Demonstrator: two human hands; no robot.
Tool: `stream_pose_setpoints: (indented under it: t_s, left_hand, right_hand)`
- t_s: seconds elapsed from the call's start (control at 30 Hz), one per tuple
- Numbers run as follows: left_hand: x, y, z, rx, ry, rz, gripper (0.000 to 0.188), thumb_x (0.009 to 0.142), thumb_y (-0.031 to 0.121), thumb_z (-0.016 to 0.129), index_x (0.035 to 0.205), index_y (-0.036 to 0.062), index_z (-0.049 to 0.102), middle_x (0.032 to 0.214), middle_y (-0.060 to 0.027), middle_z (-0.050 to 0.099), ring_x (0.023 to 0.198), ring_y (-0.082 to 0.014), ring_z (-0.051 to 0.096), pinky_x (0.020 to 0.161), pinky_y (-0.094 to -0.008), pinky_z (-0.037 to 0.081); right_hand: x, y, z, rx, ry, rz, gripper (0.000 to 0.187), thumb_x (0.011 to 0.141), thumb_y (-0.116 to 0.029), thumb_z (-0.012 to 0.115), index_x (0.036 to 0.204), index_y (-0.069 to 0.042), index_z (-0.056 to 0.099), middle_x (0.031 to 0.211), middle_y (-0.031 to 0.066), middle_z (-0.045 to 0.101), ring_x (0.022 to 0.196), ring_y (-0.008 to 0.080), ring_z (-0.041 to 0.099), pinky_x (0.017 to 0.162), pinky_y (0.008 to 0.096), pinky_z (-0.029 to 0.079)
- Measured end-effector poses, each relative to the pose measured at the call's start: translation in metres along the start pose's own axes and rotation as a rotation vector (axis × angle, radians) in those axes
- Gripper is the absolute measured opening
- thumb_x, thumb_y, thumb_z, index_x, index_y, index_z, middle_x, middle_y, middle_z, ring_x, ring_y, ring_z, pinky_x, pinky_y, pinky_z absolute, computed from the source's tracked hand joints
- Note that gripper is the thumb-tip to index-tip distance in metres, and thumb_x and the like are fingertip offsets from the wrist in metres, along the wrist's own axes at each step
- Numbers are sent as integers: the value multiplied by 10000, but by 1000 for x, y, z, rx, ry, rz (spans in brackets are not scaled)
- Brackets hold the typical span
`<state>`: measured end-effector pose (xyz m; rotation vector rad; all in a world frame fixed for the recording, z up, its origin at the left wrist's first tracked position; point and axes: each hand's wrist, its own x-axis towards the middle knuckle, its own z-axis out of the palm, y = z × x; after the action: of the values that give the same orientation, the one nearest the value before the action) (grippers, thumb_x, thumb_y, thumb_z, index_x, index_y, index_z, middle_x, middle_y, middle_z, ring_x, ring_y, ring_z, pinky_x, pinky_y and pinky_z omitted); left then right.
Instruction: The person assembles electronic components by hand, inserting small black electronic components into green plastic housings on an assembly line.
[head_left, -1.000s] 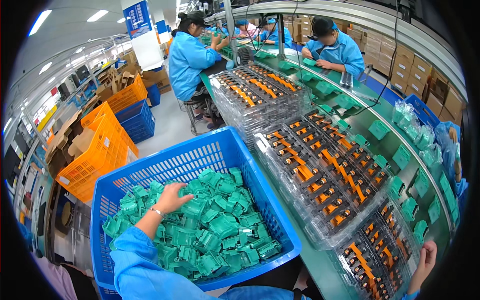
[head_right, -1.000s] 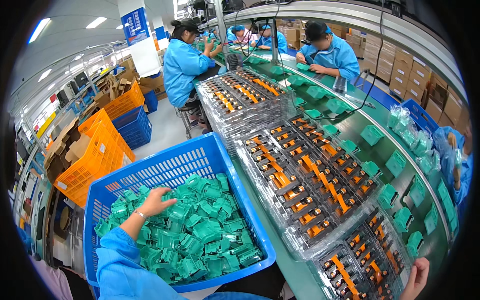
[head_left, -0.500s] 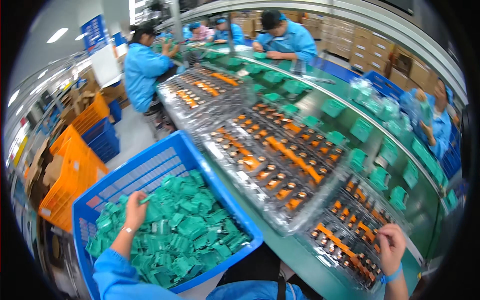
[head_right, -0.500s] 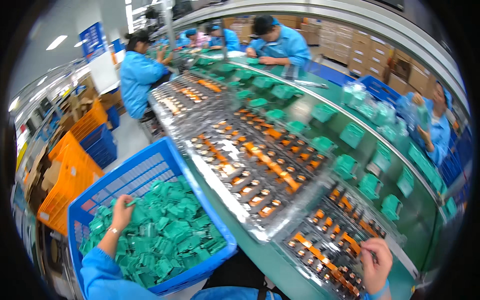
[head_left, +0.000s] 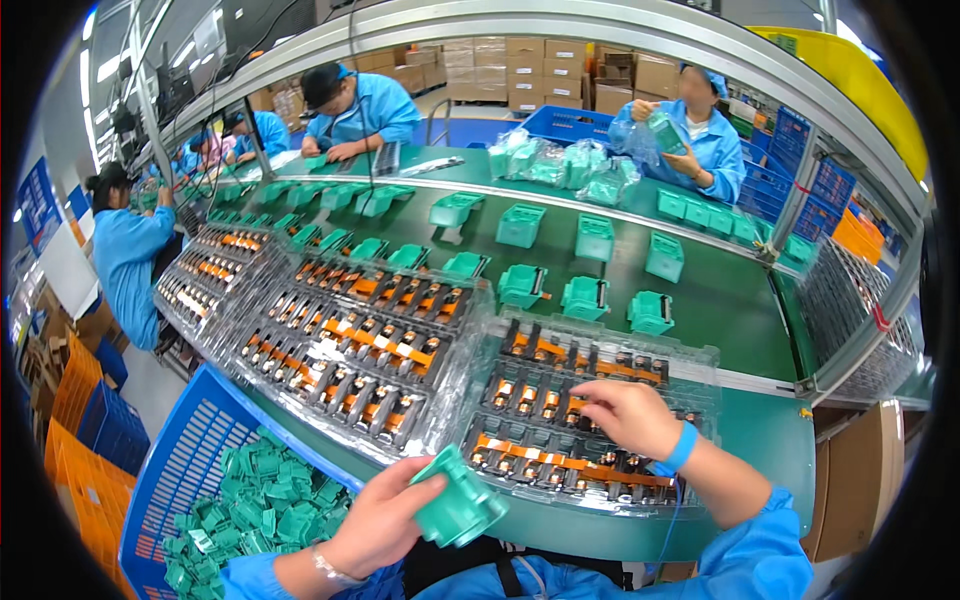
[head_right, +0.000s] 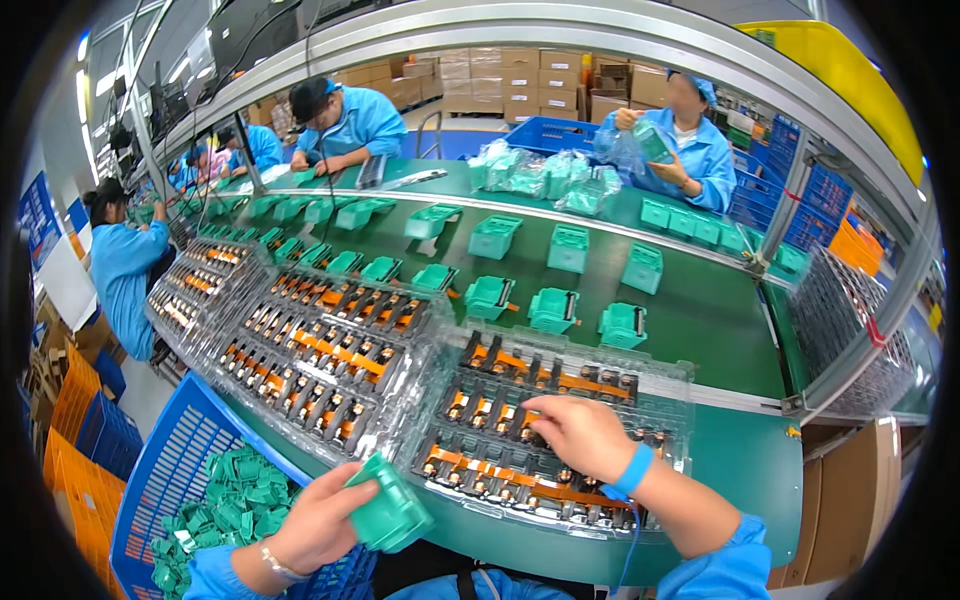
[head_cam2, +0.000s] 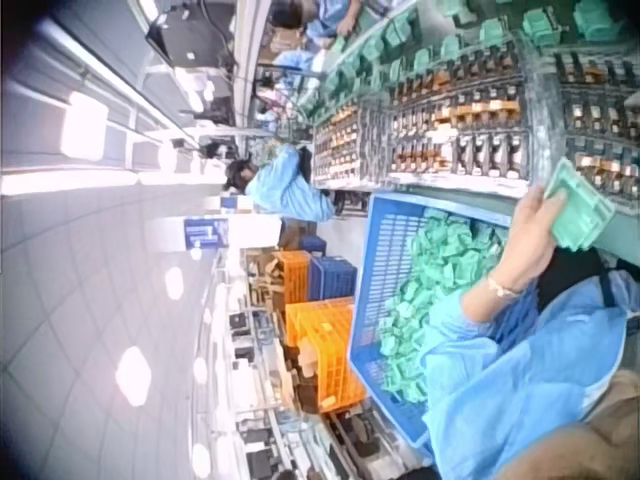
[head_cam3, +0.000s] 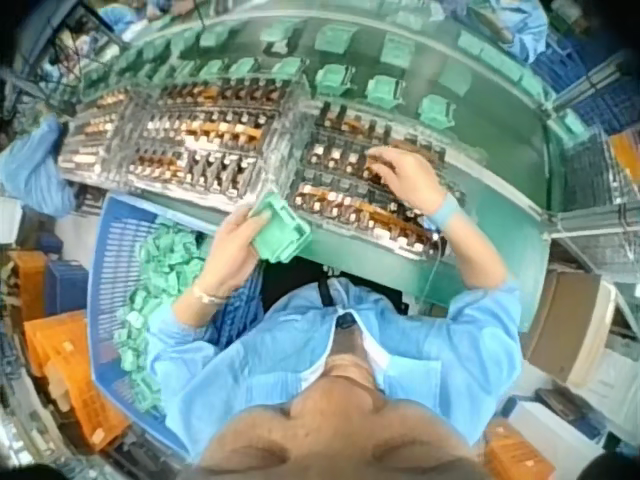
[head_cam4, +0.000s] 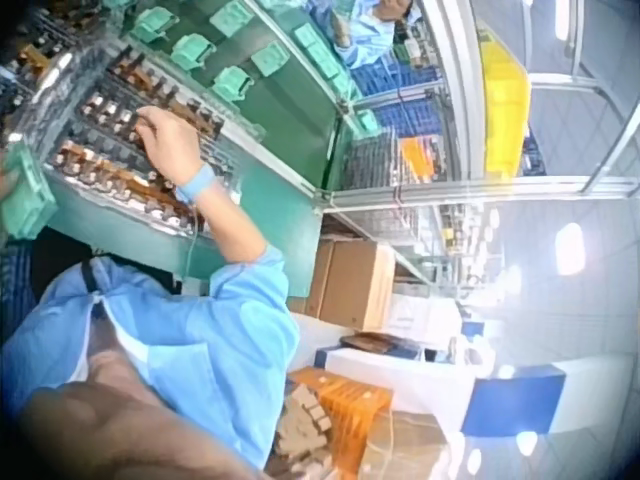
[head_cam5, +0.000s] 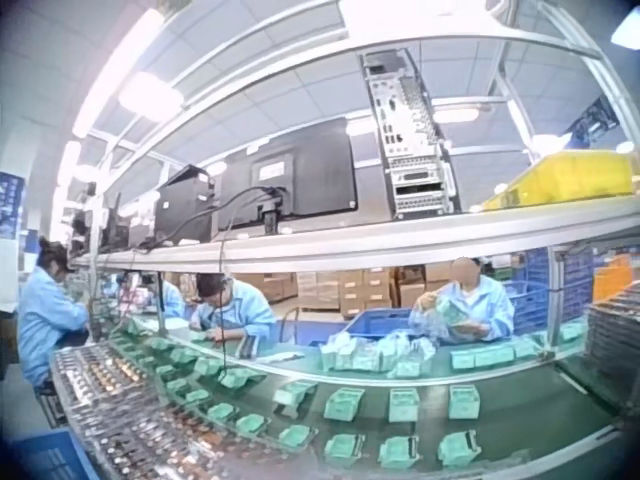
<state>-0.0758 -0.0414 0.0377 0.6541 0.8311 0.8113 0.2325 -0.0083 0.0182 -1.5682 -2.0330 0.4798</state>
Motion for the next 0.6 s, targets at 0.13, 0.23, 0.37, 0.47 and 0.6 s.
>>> stream_pose_setpoints:
  t_s: [0.13, 0.23, 0.37, 0.47, 0.6]
  left_hand:
    - [46, -8, 30, -97, -106, -57, 337, 903, 43, 499, 1214, -50, 409, 1146, -143, 539, 1044, -230, 563, 889, -390, 477]
    - [63, -13, 37, -86, -148, -6, 374, 900, 26, 483, 1247, -51, 366, 1167, -157, 523, 1061, -259, 557, 898, -416, 477]
    - [75, -29, 29, -76, -128, 89, 414, 887, -1, 473, 1276, -24, 332, 1200, -170, 500, 1094, -278, 539, 911, -441, 470]
    - [80, -31, 27, -37, -93, 169, 447, 876, -28, 460, 1296, -5, 307, 1230, -170, 477, 1123, -289, 520, 933, -456, 456]
    - [85, -31, 27, -61, -116, 276, 544, 875, -63, 475, 1350, 10, 221, 1285, -162, 412, 1144, -265, 494, 945, -423, 453]
  right_hand:
    - [9, 5, 20, -314, 36, -93, 204, 821, -259, 599, 1001, -174, 645, 792, 77, 626, 760, 275, 624, 613, 405, 494]
    - [13, 0, 31, -389, 0, -135, 178, 818, -324, 594, 889, -176, 662, 744, 80, 605, 705, 260, 620, 566, 388, 476]
    - [14, -4, 37, -470, 29, -140, 198, 814, -330, 597, 817, -134, 620, 679, 92, 599, 677, 261, 619, 548, 397, 469]
    - [17, -3, 33, -381, 45, -95, 223, 793, -324, 626, 786, -104, 590, 647, 98, 597, 653, 274, 617, 543, 409, 466]
    - [20, 11, 31, -230, 86, -9, 220, 748, -218, 696, 784, -54, 555, 662, 122, 608, 649, 286, 621, 579, 404, 486]
